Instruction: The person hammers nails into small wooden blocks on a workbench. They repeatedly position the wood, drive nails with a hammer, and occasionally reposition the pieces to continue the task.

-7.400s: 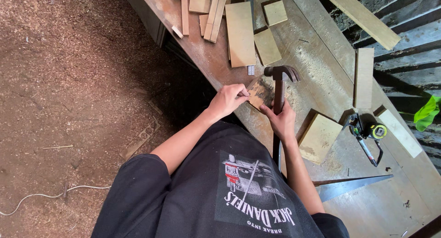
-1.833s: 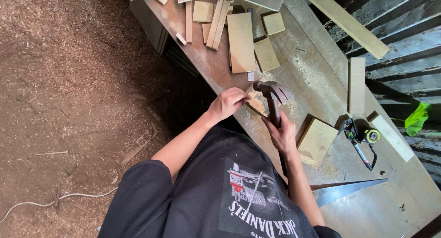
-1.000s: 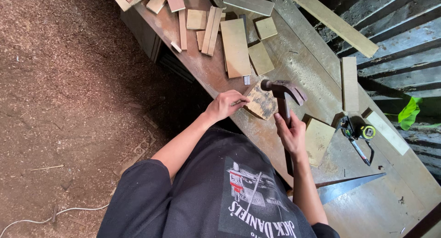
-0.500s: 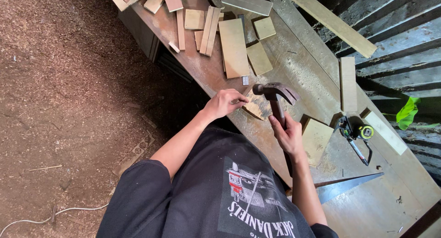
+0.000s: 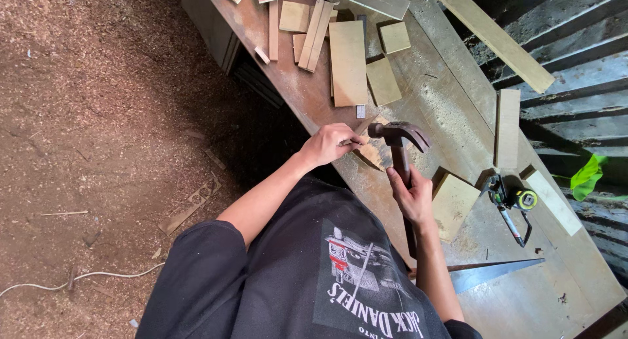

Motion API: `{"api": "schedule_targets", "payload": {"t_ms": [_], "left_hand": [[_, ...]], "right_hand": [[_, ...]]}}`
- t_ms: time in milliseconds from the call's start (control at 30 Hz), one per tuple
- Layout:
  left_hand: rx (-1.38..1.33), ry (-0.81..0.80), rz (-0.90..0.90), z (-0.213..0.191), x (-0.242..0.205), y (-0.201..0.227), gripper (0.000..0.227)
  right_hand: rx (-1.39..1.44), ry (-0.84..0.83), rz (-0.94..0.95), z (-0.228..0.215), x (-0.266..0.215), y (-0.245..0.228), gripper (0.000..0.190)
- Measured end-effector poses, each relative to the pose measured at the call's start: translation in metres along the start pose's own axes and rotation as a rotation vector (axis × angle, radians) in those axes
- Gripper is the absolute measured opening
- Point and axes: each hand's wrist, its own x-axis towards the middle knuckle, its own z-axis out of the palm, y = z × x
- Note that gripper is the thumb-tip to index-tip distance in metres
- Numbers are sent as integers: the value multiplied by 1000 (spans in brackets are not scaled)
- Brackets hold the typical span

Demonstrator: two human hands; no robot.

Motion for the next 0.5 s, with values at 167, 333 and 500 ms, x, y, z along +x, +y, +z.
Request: {"api": "schedule_targets", "payload": {"t_ms": [167,333,500], "left_hand": [[-5,73,25,1,-4,-1,16],[-3,87,46,4,-7,-3,18],[-7,76,9,6,-5,-5,17]], "right_hand": [[-199,-42,-113,-5,-2,4,32],[-255,-76,-137,-12,-9,2,29],[-305,-89,-64,-9,-16,-2,34]]}}
